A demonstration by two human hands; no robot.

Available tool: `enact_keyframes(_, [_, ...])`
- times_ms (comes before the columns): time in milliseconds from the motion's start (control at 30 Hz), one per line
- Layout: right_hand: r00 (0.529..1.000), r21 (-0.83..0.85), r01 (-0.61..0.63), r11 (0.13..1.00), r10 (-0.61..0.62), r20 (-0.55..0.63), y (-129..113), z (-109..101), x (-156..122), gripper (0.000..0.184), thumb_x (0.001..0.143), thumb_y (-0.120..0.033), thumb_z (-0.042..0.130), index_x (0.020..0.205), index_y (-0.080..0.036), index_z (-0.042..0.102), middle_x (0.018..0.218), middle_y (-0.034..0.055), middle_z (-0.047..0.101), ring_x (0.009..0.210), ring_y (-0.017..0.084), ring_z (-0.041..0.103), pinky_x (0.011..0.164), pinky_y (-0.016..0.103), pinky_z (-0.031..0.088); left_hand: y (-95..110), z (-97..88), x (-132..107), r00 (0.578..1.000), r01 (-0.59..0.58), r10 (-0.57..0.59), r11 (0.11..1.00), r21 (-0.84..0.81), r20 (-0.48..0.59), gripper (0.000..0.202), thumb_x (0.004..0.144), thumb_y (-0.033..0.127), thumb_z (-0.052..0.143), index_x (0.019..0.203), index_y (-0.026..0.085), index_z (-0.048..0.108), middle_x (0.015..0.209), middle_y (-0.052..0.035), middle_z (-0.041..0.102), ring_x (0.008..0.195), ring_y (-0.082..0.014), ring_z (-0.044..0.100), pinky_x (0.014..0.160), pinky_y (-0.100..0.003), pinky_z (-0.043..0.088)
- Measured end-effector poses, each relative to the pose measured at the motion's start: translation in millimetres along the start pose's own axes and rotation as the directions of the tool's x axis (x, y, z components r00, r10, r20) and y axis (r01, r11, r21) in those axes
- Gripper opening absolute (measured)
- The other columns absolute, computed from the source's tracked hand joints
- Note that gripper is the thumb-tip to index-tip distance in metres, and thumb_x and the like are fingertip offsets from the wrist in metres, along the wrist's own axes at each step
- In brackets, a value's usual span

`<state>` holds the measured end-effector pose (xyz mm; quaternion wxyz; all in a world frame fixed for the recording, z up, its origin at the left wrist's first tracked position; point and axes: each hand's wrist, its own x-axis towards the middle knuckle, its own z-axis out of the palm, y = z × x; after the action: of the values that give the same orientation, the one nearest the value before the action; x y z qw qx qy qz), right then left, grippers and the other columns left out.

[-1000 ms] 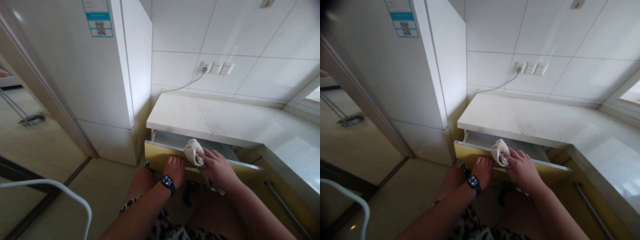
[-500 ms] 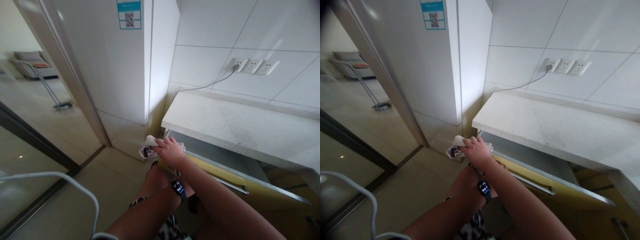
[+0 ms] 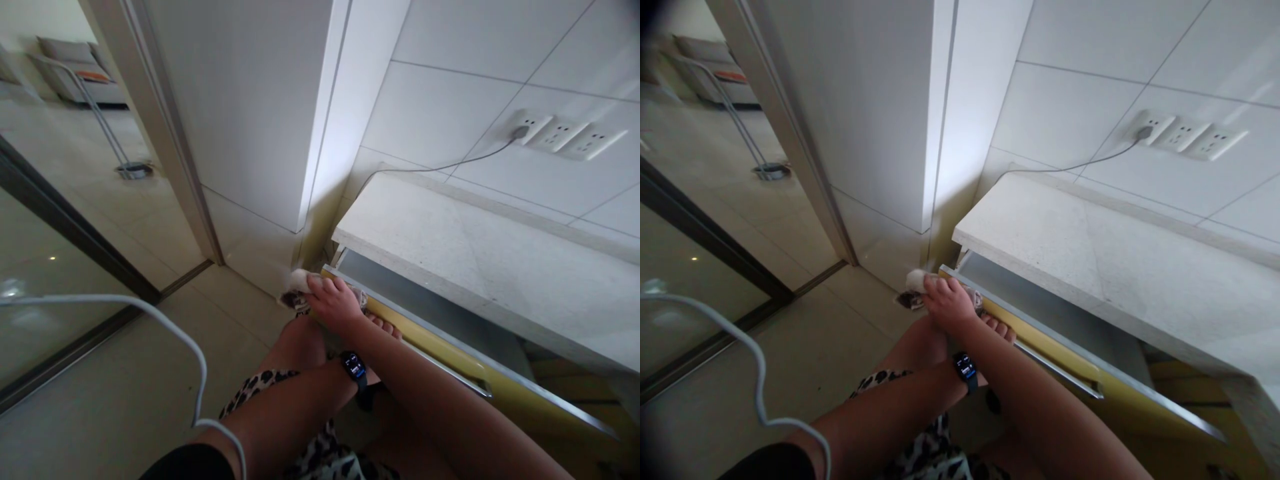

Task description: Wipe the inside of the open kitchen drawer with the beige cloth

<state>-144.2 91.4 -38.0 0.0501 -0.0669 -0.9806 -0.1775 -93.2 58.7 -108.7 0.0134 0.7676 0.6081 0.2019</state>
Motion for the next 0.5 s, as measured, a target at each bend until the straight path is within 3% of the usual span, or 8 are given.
enact_keyframes(67, [0.999,-0.016,-0.044,0.999,0.044,-0.016,-0.9,-3.2,2.0,0.032,0.1,-0.024,0.038,0.118,-0.019,0.064,0.15,0.0125,0.043,0.101,0.029,0.048,0.079,0.045,0.034,-1.8,6.7,0.9,0.999,-0.025,0.025,1.0,-0.007,-0.027,0.031,0.099,0.019,0.034,0.12,0.018,0.056,0.117,-0.0132,0.062,0.111,-0.0262,0.055,0.11,-0.045,0.036])
enact_keyframes(167, [0.996,0.016,-0.031,0.999,0.029,0.088,-5.6,6.2,0.1,0.026,0.097,-0.024,0.045,0.109,-0.018,0.068,0.137,0.0139,0.055,0.105,0.029,0.048,0.082,0.045,0.035,-3.6,11.8,2.1,0.997,-0.052,0.051,0.998,-0.028,-0.051,0.031,0.098,0.014,0.033,0.117,0.018,0.058,0.111,-0.0143,0.064,0.11,-0.0276,0.057,0.105,-0.048,0.041])
enact_keyframes(267, [0.985,0.064,-0.021,0.998,0.01,0.171,-8.8,13.4,-4.4,0.019,0.094,-0.025,0.053,0.098,-0.019,0.071,0.121,0.0114,0.063,0.105,0.028,0.049,0.086,0.043,0.036,-1.8,7.5,0.7,0.996,-0.052,0.048,0.997,-0.052,-0.074,0.035,0.099,0.015,0.031,0.123,0.015,0.056,0.115,-0.0157,0.063,0.118,-0.0302,0.055,0.111,-0.05,0.036])
enact_keyframes(333, [0.993,0.085,-0.061,0.995,0.051,0.107,-7.6,6.0,-8.3,0.021,0.096,-0.028,0.052,0.102,-0.023,0.071,0.127,0.0077,0.062,0.103,0.026,0.049,0.086,0.042,0.036,1.4,-0.1,-5.0,0.995,-0.043,0.036,0.997,-0.071,-0.092,0.038,0.1,0.018,0.03,0.131,0.013,0.052,0.127,-0.0171,0.059,0.127,-0.0326,0.05,0.117,-0.051,0.028])
enact_keyframes(400, [0.987,0.103,-0.155,0.982,0.159,-0.033,-3.5,-12.1,-15.0,0.027,0.098,-0.03,0.048,0.116,-0.031,0.068,0.141,0.0021,0.055,0.1,0.025,0.048,0.083,0.041,0.036,4.1,-10.6,-18.1,0.994,-0.045,0.035,0.994,-0.096,-0.105,0.04,0.099,0.022,0.035,0.137,0.015,0.047,0.138,-0.0163,0.052,0.133,-0.0333,0.044,0.118,-0.051,0.025])
enact_keyframes(500, [0.899,0.115,-0.336,0.935,0.355,-0.255,5.5,-47.6,-34.0,0.035,0.1,-0.031,0.046,0.129,-0.042,0.06,0.151,-0.0043,0.045,0.094,0.024,0.046,0.08,0.042,0.036,2.4,-31.2,-53.1,0.99,-0.127,0.107,0.96,-0.248,-0.094,0.052,0.088,0.021,0.052,0.139,0.022,0.045,0.146,-0.0127,0.046,0.136,-0.0344,0.04,0.116,-0.055,0.029])
